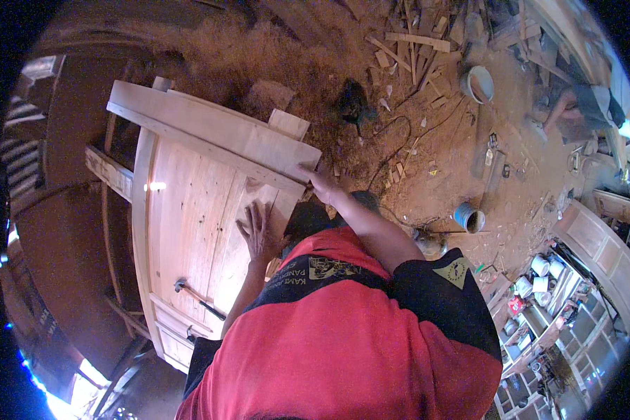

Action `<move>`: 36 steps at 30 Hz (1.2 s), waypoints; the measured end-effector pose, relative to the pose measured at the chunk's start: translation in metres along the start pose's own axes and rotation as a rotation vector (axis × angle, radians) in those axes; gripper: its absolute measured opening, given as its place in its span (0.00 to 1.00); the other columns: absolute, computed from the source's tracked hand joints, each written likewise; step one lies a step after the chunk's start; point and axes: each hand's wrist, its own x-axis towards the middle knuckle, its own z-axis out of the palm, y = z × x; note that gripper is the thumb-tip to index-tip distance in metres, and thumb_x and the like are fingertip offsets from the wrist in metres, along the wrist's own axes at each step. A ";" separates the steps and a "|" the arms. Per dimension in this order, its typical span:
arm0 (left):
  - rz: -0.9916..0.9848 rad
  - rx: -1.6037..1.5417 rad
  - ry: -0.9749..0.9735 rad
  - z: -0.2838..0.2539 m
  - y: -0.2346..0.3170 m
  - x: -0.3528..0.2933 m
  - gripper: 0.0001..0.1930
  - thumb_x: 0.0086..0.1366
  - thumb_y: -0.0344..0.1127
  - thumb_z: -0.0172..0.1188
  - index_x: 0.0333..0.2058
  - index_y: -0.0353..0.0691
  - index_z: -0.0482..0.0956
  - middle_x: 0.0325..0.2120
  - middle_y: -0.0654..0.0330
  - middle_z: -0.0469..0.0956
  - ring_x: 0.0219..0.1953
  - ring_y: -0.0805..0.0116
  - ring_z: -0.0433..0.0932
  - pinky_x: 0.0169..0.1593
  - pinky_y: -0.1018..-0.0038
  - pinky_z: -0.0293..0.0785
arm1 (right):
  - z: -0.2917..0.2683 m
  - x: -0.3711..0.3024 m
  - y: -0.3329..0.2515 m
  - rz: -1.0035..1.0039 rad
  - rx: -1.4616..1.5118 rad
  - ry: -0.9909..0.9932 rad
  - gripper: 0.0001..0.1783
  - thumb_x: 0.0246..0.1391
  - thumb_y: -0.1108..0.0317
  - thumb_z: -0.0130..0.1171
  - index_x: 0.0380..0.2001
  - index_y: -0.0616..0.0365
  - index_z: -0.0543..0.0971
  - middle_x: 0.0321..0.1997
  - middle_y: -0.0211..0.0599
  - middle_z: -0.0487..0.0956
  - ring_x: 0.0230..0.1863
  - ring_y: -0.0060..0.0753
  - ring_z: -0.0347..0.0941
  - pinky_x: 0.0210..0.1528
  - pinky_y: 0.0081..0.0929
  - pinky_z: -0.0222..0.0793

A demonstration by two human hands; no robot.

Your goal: The person measures a wooden door with a tape measure, marks it with a pencil, hammers a wooden board onto the side, cuts the board with a circular saw, and then sands the door frame using a power sander.

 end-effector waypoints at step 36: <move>0.126 0.020 0.085 0.032 -0.025 0.000 0.49 0.51 0.68 0.62 0.71 0.64 0.56 0.73 0.48 0.50 0.74 0.38 0.44 0.65 0.25 0.29 | -0.014 0.021 -0.005 -0.140 0.007 0.010 0.29 0.54 0.54 0.71 0.55 0.55 0.77 0.56 0.31 0.79 0.61 0.29 0.69 0.64 0.36 0.59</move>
